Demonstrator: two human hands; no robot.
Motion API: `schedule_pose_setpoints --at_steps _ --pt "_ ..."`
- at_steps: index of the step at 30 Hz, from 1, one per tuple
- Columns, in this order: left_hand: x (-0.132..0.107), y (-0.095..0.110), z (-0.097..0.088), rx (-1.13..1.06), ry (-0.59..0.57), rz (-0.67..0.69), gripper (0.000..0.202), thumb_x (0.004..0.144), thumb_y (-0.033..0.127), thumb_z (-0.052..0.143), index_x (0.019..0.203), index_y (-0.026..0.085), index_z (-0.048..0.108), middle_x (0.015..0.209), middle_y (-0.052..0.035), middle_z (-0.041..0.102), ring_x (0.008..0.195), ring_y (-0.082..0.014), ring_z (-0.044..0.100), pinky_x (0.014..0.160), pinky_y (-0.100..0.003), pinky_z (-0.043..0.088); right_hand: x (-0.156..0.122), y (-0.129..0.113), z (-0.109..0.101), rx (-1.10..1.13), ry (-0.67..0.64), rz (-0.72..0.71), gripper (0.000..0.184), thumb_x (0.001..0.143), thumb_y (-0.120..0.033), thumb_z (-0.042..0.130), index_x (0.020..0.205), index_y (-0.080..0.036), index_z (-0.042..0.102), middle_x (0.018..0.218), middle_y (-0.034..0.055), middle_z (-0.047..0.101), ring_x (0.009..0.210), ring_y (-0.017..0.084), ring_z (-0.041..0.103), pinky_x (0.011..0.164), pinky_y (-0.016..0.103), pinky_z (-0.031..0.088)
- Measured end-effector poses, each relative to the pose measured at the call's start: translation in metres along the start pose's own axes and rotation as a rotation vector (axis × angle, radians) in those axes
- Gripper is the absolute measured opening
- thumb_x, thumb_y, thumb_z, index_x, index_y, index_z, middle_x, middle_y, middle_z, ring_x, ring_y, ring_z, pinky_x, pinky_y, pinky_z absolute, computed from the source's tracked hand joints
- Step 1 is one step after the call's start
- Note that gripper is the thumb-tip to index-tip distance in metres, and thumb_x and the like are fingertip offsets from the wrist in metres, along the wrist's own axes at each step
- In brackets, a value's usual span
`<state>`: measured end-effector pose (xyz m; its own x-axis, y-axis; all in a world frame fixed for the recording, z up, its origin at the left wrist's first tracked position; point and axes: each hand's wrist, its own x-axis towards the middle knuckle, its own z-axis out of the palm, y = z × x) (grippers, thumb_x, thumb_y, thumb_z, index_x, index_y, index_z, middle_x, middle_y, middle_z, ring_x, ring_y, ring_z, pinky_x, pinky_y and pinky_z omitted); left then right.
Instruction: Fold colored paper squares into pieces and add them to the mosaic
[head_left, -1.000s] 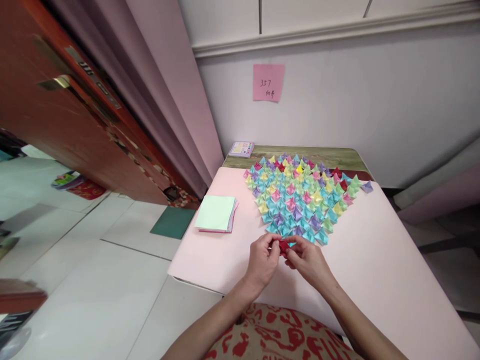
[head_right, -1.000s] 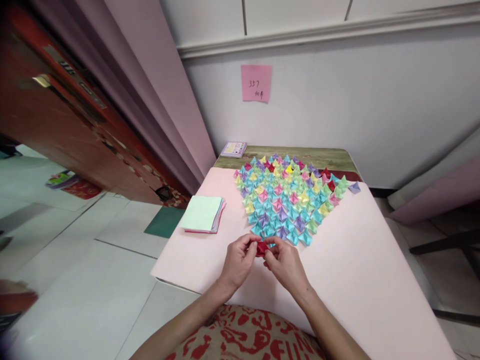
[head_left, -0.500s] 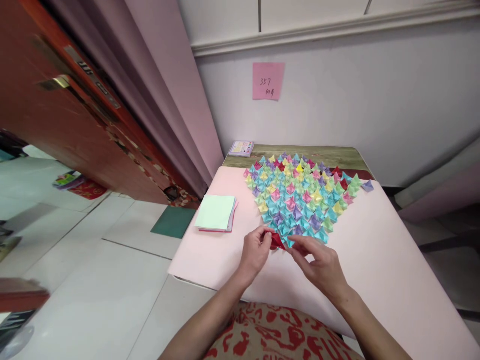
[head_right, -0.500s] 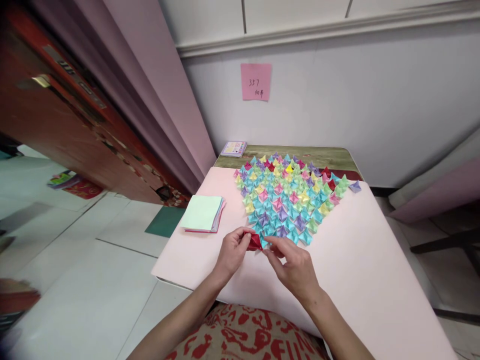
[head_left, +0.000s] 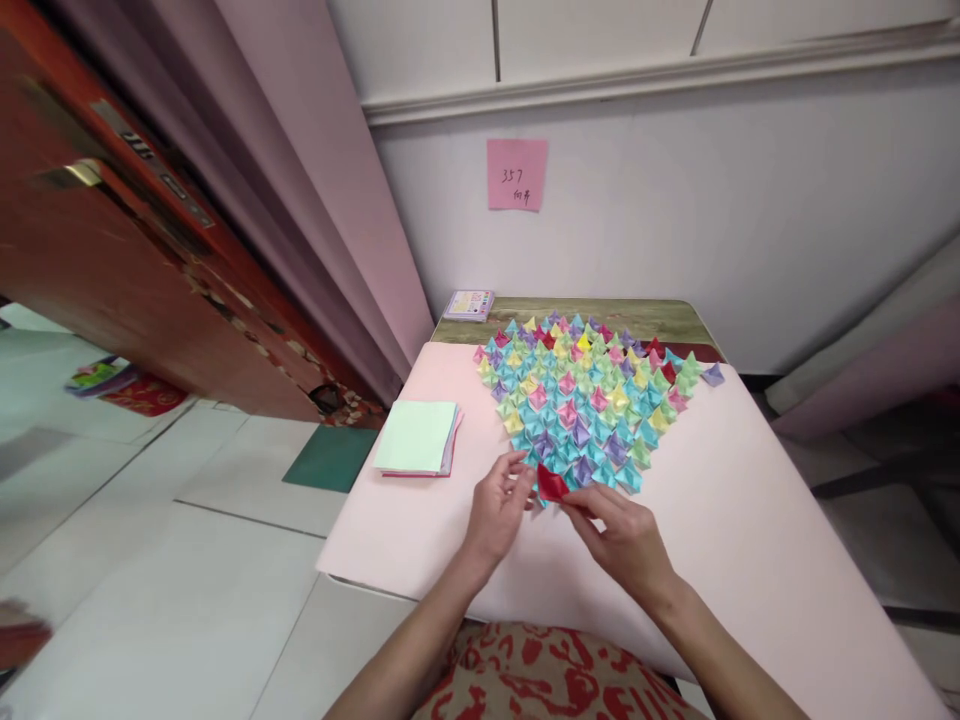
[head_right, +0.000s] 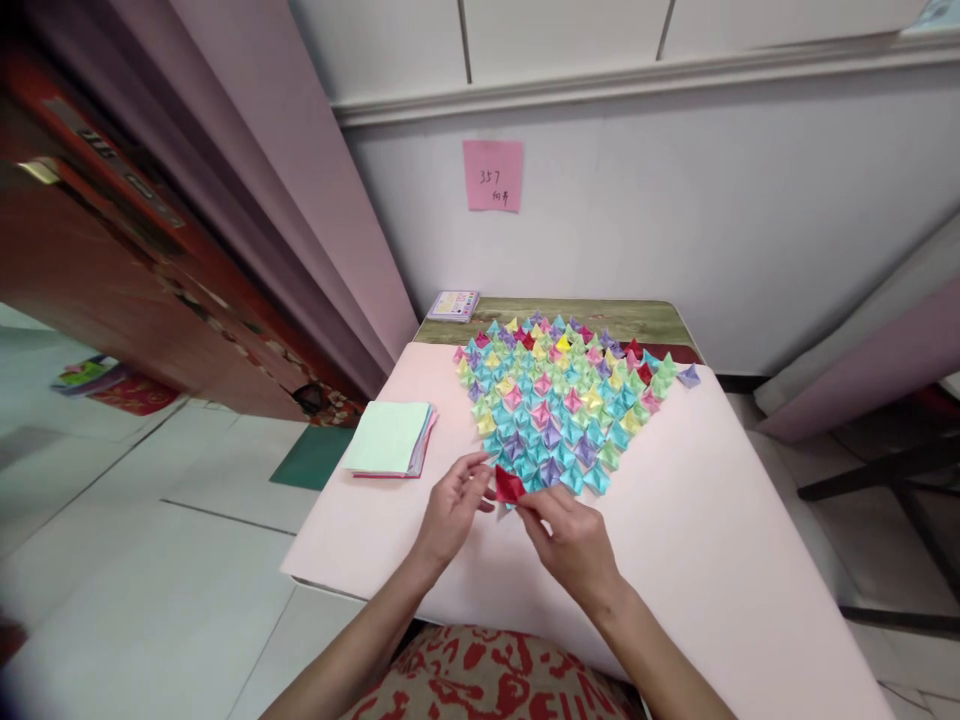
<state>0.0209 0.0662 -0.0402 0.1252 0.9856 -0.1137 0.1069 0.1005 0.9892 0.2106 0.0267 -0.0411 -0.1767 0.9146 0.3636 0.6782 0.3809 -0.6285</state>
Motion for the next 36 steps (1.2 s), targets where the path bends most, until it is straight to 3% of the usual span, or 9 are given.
schedule_pose_setpoints --at_steps 3,6,11,16,22,27,32,36 --pt "0.012 -0.020 -0.018 0.232 0.177 0.166 0.036 0.094 0.043 0.049 0.120 0.018 0.055 0.113 -0.0105 0.065 0.086 -0.0180 0.067 0.076 -0.034 0.057 0.014 0.023 -0.017 0.125 0.137 0.178 0.017 0.089 -0.034 0.060 0.091 -0.024 0.075 0.084 0.0036 0.075 0.067 0.017 0.068 0.063 0.028 0.055" --pt "0.021 -0.051 -0.033 0.453 0.298 0.298 0.032 0.095 0.038 0.047 0.117 0.017 0.056 0.115 -0.0131 0.063 0.096 -0.0209 0.064 0.085 -0.039 0.055 0.038 0.061 -0.040 0.198 0.233 0.406 0.023 0.082 -0.041 0.066 0.093 -0.022 0.075 0.079 0.0031 0.076 0.067 0.020 0.071 0.062 0.030 0.057" --pt "0.025 -0.094 -0.041 0.602 0.307 0.410 0.032 0.097 0.030 0.045 0.125 0.016 0.049 0.125 -0.0157 0.057 0.117 -0.0248 0.058 0.098 -0.045 0.050 0.093 0.127 -0.073 0.115 0.371 0.508 0.029 0.078 -0.043 0.067 0.091 -0.018 0.075 0.075 0.0051 0.077 0.070 0.022 0.073 0.067 0.031 0.057" --pt "0.028 -0.103 -0.042 0.715 0.301 0.446 0.031 0.097 0.026 0.046 0.126 0.016 0.049 0.129 -0.0157 0.055 0.126 -0.0256 0.051 0.105 -0.049 0.044 0.156 0.180 -0.085 0.009 0.408 0.554 0.028 0.077 -0.039 0.065 0.089 -0.015 0.076 0.074 0.0075 0.076 0.066 0.021 0.072 0.063 0.028 0.054" --pt "0.031 -0.105 -0.043 0.764 0.263 0.400 0.039 0.097 0.025 0.045 0.134 0.016 0.044 0.136 -0.0164 0.050 0.131 -0.0256 0.046 0.107 -0.050 0.043 0.226 0.228 -0.084 -0.177 0.396 0.599 0.023 0.076 -0.035 0.067 0.086 -0.019 0.078 0.072 0.0056 0.076 0.069 0.022 0.071 0.071 0.029 0.051" --pt "0.031 -0.107 -0.044 0.804 0.255 0.365 0.044 0.096 0.025 0.045 0.140 0.018 0.040 0.140 -0.0163 0.048 0.134 -0.0262 0.044 0.108 -0.051 0.043 0.271 0.251 -0.073 -0.289 0.353 0.646 0.021 0.075 -0.038 0.070 0.087 -0.024 0.079 0.085 0.0056 0.078 0.080 0.024 0.070 0.072 0.031 0.049" --pt "0.029 -0.107 -0.045 0.851 0.258 0.326 0.048 0.096 0.024 0.046 0.143 0.021 0.037 0.144 -0.0146 0.046 0.135 -0.0261 0.044 0.107 -0.051 0.045 0.311 0.267 -0.053 -0.352 0.275 0.700 0.025 0.079 -0.045 0.071 0.090 -0.024 0.077 0.088 0.0051 0.076 0.085 0.025 0.068 0.075 0.034 0.050" --pt "0.031 -0.115 -0.049 0.884 0.251 0.342 0.051 0.095 0.023 0.047 0.144 0.021 0.037 0.145 -0.0143 0.047 0.135 -0.0263 0.045 0.105 -0.048 0.048 0.340 0.276 -0.029 -0.373 0.185 0.728 0.030 0.092 -0.042 0.060 0.108 -0.017 0.066 0.108 0.0057 0.068 0.094 0.020 0.066 0.083 0.039 0.054"
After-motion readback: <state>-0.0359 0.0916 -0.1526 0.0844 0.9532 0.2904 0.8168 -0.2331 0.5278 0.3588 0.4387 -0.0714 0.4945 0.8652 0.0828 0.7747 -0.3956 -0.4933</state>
